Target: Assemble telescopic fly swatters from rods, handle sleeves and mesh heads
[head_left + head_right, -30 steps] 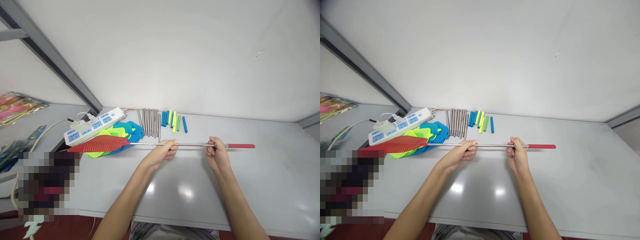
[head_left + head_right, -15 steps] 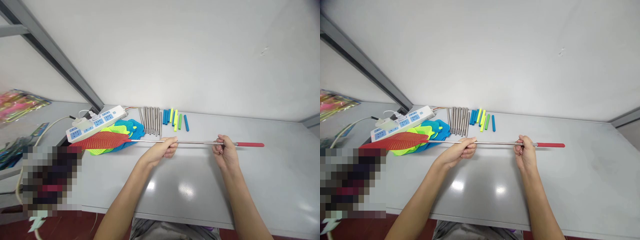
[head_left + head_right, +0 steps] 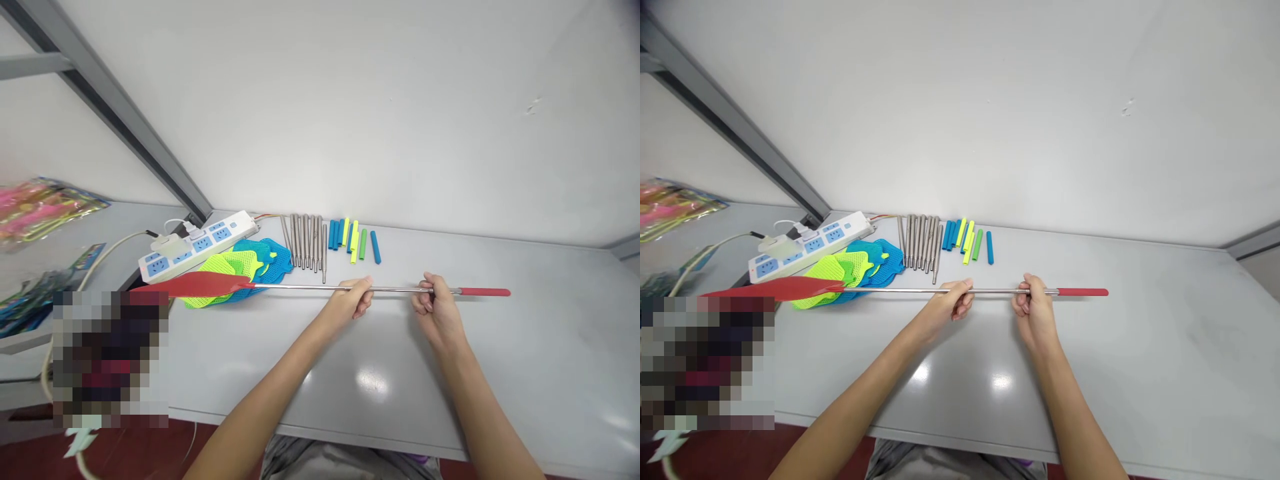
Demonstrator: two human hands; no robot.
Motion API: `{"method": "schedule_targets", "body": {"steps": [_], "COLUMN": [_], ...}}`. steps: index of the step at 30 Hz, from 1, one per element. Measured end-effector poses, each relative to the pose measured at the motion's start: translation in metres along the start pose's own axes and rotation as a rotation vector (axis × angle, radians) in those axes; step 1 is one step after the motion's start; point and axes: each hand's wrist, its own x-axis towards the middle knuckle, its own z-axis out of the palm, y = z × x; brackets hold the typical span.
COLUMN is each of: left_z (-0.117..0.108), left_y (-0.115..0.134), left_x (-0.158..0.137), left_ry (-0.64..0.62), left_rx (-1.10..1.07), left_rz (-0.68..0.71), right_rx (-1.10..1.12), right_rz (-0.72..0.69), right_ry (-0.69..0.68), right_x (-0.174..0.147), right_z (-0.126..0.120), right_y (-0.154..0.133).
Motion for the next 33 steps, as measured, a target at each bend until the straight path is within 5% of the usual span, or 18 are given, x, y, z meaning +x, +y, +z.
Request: {"method": "schedule_targets", "body": {"steps": [10, 21, 33], "left_z": [0.013, 0.016, 0.011], "left_y": [-0.018, -0.005, 0.003], "left_x": [0.004, 0.001, -0.001], "left_ry": [-0.017, -0.129, -0.109], "left_rx": [0.024, -0.091, -0.064], "left_rz": [-0.04, -0.101, -0.113], "right_rx": [-0.09, -0.084, -0.086], "right_rz": [0.147, 0.122, 0.058], "right_ry": [-0.301, -0.215, -0.05], "right_x": [-0.035, -0.021, -0.004], "right_z": [0.029, 0.02, 0.002], "right_y": [0.033, 0.025, 0.004]}}
